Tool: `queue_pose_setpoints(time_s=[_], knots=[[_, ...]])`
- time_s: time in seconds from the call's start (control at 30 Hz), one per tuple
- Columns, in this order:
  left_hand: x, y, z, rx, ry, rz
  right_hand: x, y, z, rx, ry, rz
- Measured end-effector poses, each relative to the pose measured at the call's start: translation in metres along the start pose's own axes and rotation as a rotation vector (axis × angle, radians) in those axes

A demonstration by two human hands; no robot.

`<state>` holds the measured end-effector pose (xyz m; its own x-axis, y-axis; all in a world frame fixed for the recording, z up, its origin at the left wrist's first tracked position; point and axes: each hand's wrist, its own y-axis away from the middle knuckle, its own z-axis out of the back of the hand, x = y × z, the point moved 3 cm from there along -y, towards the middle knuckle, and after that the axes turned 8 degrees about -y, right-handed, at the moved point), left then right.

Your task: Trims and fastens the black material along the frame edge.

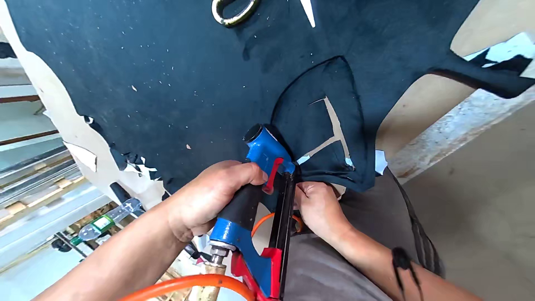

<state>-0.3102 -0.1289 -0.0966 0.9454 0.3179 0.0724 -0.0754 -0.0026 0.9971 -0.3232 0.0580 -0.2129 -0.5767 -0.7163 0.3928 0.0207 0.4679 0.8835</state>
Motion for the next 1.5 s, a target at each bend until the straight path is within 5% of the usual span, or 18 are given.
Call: queue_pose_setpoints(time_s=[0.33, 0.5, 0.57, 0.63, 0.73, 0.87, 1.03, 1.17, 1.37, 1.5], knots=[[-0.009, 0.000, 0.007, 0.051, -0.011, 0.007, 0.000, -0.002, -0.003, 0.012, -0.035, -0.028], [0.036, 0.046, 0.059, -0.246, -0.003, -0.282, 0.007, 0.022, 0.043, 0.343, -0.025, 0.095], [0.066, 0.065, 0.081, -0.596, -0.229, -0.338, 0.033, 0.049, 0.098, 0.101, 0.085, 0.333], [0.098, 0.068, 0.083, -0.965, -0.586, -0.266, 0.075, 0.062, 0.160, -0.350, 0.301, 0.619], [0.148, 0.021, 0.083, -1.239, -0.812, -0.214, 0.151, 0.039, 0.210, -0.724, 0.718, 0.805], [0.210, -0.064, 0.079, -1.280, -0.760, -0.333, 0.216, -0.003, 0.188, -0.708, 1.166, 0.933], [0.230, -0.057, 0.021, -1.331, -0.455, -0.536, 0.275, -0.036, 0.145, -0.479, 1.514, 1.011], [0.200, -0.044, -0.046, -1.203, -0.369, -0.701, 0.319, -0.058, 0.137, -0.467, 1.491, 0.825], [0.095, -0.060, -0.112, -1.097, -0.374, -0.780, 0.308, -0.056, 0.115, -0.517, 1.477, 0.731], [0.024, -0.079, -0.132, -1.096, -0.465, -0.741, 0.334, -0.033, 0.121, -0.492, 1.499, 0.918]])
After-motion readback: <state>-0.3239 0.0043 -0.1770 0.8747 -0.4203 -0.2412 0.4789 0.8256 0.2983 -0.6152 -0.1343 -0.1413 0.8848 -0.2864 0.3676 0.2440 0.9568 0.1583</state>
